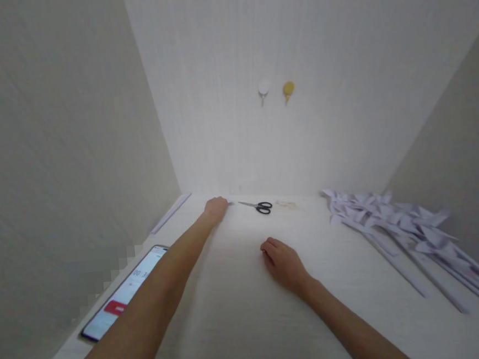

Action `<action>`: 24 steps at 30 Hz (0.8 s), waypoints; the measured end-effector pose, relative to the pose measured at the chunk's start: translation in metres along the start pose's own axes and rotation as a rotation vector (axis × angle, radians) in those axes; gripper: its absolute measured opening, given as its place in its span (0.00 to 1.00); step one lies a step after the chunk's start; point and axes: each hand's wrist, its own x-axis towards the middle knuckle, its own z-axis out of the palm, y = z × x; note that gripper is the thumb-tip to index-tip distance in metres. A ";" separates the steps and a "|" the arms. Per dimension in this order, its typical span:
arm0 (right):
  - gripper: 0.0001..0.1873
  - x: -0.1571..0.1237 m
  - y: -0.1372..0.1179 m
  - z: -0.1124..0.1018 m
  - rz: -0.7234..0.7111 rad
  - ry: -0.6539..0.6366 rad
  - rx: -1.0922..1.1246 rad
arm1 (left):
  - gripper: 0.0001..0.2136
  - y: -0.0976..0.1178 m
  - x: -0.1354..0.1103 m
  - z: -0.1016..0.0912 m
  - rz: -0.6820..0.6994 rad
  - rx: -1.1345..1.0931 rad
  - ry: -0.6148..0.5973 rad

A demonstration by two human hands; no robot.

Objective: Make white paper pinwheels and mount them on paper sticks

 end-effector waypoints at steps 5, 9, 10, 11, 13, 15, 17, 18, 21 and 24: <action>0.13 -0.002 0.008 0.002 0.230 0.181 0.506 | 0.13 0.022 -0.023 -0.033 0.014 -0.226 0.104; 0.26 -0.016 0.000 -0.005 0.328 0.267 0.851 | 0.20 0.041 -0.079 -0.027 0.066 -0.480 0.026; 0.27 -0.021 -0.004 -0.008 0.319 0.275 0.919 | 0.20 0.044 -0.096 -0.020 0.083 -0.726 -0.034; 0.26 -0.026 -0.008 -0.011 0.296 0.275 0.987 | 0.20 0.047 -0.112 -0.014 0.075 -0.917 -0.096; 0.24 -0.037 -0.016 -0.016 0.229 0.261 1.115 | 0.19 0.052 -0.139 -0.002 0.079 -1.099 -0.216; 0.20 -0.046 -0.023 -0.019 0.233 0.252 1.198 | 0.17 0.054 -0.157 0.005 0.109 -1.144 -0.316; 0.18 -0.054 -0.027 -0.020 0.286 0.259 1.231 | 0.17 0.056 -0.166 0.008 0.146 -1.123 -0.439; 0.17 -0.057 -0.028 -0.019 0.306 0.262 1.232 | 0.16 0.057 -0.169 0.008 0.154 -1.111 -0.482; 0.16 -0.061 -0.030 -0.018 0.305 0.242 1.204 | 0.16 0.058 -0.173 0.008 0.145 -1.113 -0.549; 0.15 -0.061 -0.031 -0.018 0.283 0.214 1.165 | 0.16 0.059 -0.174 0.009 0.134 -1.113 -0.557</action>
